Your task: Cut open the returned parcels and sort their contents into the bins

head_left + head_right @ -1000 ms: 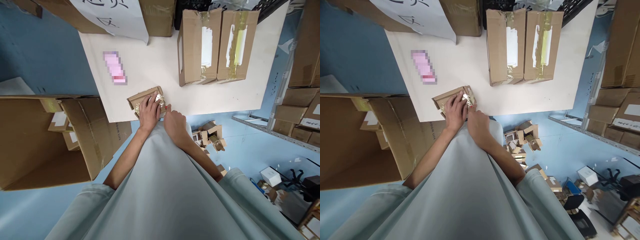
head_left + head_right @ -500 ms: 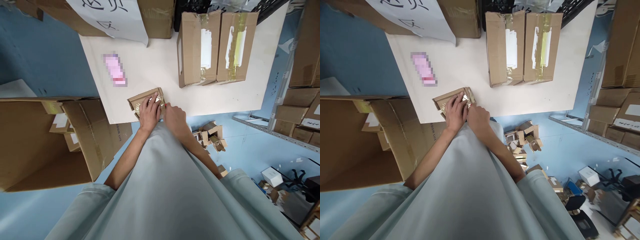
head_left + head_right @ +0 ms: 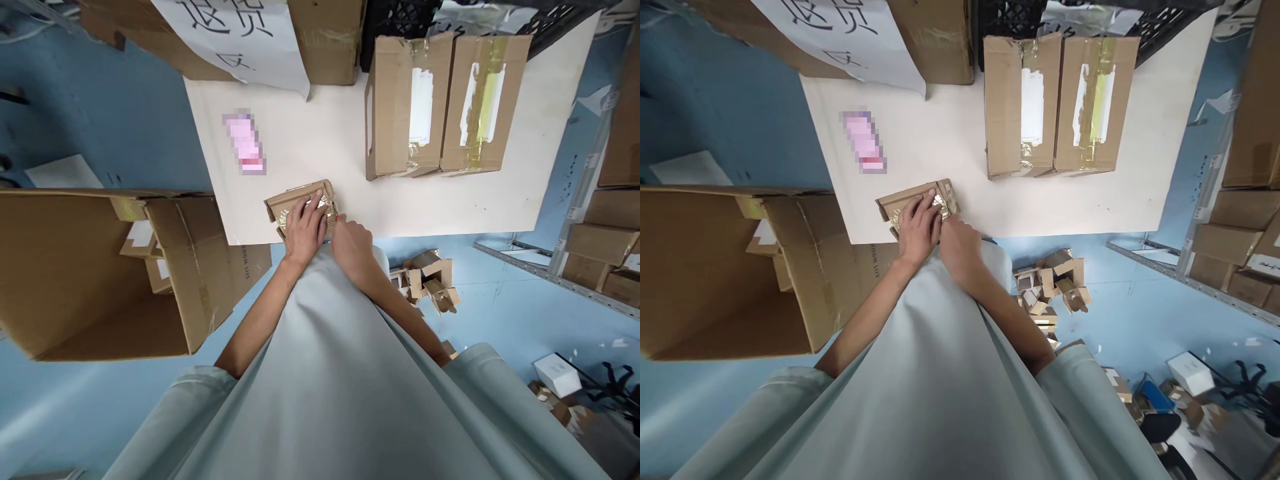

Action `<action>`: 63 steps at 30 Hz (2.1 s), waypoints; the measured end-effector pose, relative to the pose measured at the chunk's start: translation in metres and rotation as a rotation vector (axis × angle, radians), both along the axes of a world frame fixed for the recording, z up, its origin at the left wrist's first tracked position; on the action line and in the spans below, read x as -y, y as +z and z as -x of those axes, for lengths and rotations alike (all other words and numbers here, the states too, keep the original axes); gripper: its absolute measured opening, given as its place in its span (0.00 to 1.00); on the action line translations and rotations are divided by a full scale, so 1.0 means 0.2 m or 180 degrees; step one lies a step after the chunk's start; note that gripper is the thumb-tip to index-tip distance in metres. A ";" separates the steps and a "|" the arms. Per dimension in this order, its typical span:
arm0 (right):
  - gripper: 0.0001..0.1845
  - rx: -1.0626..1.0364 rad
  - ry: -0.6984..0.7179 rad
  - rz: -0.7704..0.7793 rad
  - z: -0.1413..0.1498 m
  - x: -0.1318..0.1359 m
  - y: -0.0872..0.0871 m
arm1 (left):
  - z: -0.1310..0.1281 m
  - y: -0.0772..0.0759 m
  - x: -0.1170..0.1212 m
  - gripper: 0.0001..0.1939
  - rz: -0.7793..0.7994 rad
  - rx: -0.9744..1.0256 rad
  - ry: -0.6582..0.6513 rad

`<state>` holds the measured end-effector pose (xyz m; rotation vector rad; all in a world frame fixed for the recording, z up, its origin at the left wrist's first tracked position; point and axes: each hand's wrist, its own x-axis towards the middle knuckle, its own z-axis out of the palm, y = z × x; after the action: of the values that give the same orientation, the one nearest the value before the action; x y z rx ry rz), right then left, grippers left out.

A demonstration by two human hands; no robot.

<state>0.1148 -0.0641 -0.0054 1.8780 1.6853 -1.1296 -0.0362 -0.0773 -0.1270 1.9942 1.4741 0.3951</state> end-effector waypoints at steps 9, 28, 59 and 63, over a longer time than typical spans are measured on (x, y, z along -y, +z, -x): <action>0.20 -0.0146 0.0027 -0.0136 -0.15 0.02 0.18 | 0.16 0.00 -0.03 0.26 -0.0236 -0.0069 0.0210; 0.14 -0.2181 -0.1910 0.0008 -0.09 -0.12 -0.86 | 0.61 0.17 0.14 0.30 -0.0241 -0.0109 0.0821; 0.31 0.0321 0.1703 -0.0456 0.19 -0.11 -0.14 | 0.55 -0.28 -0.07 0.22 0.0768 0.1788 0.0539; 0.30 0.0437 0.1921 -0.0357 0.24 -0.15 -0.14 | 0.55 -0.31 -0.08 0.25 0.0735 0.1810 0.0500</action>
<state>0.0677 -0.0340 -0.0336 1.3112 2.0615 -0.6578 -0.1467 -0.0613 -0.1881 1.4291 1.2418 0.7508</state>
